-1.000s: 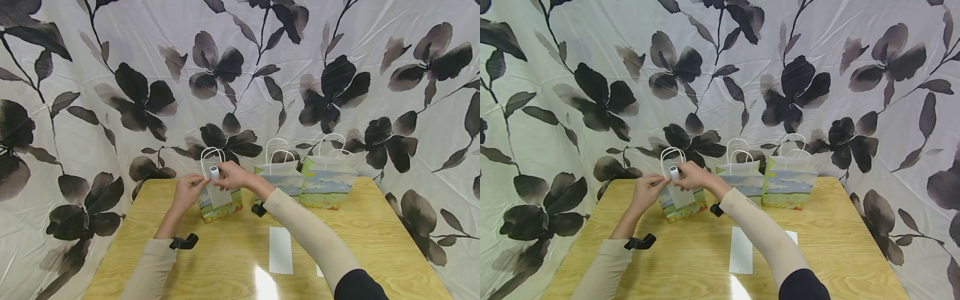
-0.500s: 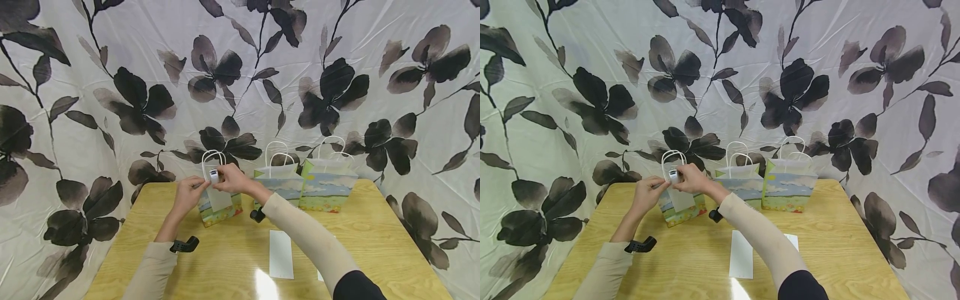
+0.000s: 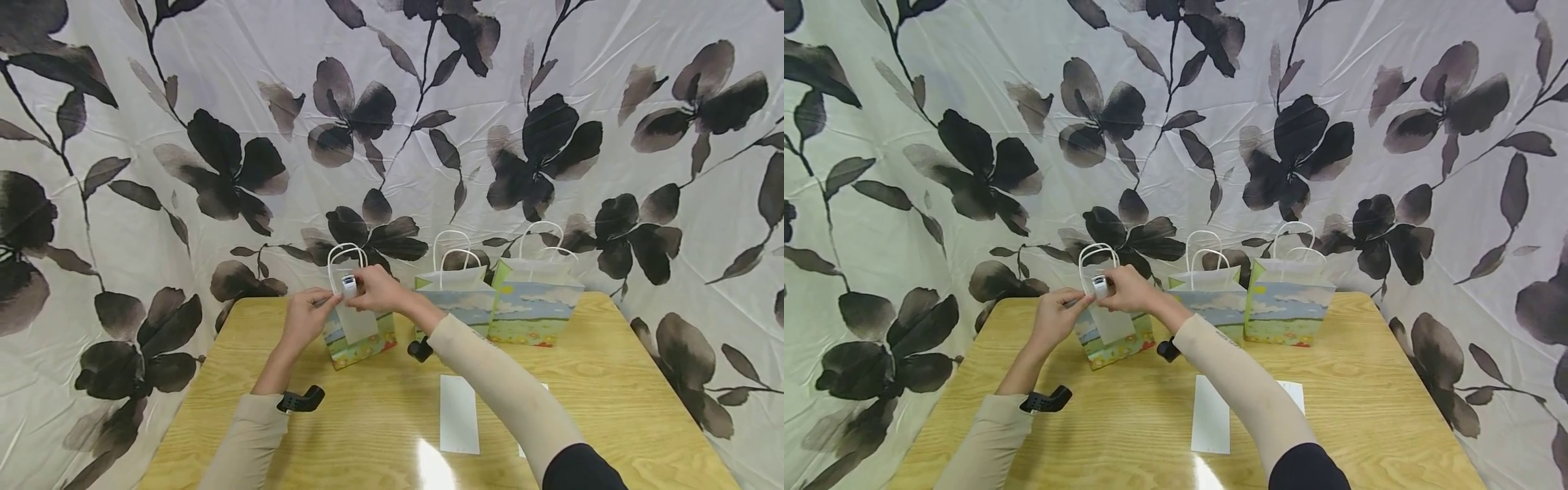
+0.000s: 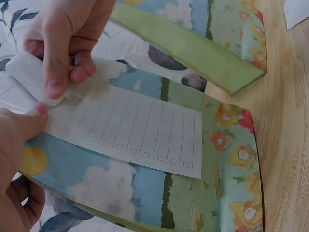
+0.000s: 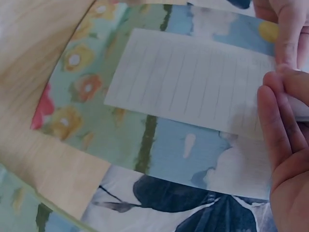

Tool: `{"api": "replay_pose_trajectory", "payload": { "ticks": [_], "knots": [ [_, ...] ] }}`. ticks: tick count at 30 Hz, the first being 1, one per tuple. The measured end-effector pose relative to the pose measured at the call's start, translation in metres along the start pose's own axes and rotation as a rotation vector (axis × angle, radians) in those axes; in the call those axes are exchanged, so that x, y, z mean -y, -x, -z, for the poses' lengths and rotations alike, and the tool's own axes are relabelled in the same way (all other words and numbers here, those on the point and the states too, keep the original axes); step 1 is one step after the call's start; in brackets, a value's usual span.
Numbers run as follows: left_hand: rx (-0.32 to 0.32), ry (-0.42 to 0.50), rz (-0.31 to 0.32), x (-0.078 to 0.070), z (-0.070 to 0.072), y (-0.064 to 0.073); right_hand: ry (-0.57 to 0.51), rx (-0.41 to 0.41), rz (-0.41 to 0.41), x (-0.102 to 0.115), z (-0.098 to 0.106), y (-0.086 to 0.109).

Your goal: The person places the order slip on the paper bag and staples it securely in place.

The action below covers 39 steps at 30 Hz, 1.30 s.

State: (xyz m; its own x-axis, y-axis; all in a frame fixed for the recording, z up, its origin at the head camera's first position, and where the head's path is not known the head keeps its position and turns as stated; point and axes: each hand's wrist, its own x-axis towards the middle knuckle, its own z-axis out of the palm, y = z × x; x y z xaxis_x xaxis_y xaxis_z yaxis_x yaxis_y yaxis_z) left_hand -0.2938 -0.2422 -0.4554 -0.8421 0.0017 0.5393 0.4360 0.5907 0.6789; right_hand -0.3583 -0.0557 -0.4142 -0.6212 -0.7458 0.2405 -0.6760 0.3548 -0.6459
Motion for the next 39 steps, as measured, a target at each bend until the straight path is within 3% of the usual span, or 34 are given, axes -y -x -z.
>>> {"api": "replay_pose_trajectory", "payload": {
  "ticks": [9, 16, 23, 25, 30, 36, 39],
  "knots": [
    [-0.004, -0.008, 0.007, 0.001, 0.0, 0.0, -0.091, -0.006, -0.002, 0.0, 0.002, 0.004],
    [-0.019, -0.016, -0.014, 0.003, -0.004, 0.002, -0.132, -0.123, 0.052, 0.01, 0.014, 0.019],
    [-0.028, -0.013, 0.051, 0.001, -0.002, 0.003, -0.15, -0.256, 0.018, 0.026, 0.036, 0.046],
    [-0.03, -0.011, 0.063, 0.0, -0.001, 0.003, -0.216, -0.284, 0.019, 0.029, 0.041, 0.054],
    [0.022, -0.009, 0.113, 0.001, 0.001, 0.003, -0.545, -0.303, 0.014, 0.034, 0.047, 0.079],
    [0.08, 0.076, 0.177, 0.004, 0.004, 0.002, -0.87, -0.363, -0.143, 0.043, 0.06, 0.113],
    [0.103, 0.107, 0.2, 0.006, 0.004, 0.004, -0.938, -0.37, -0.213, 0.046, 0.068, 0.133]
  ]
}}
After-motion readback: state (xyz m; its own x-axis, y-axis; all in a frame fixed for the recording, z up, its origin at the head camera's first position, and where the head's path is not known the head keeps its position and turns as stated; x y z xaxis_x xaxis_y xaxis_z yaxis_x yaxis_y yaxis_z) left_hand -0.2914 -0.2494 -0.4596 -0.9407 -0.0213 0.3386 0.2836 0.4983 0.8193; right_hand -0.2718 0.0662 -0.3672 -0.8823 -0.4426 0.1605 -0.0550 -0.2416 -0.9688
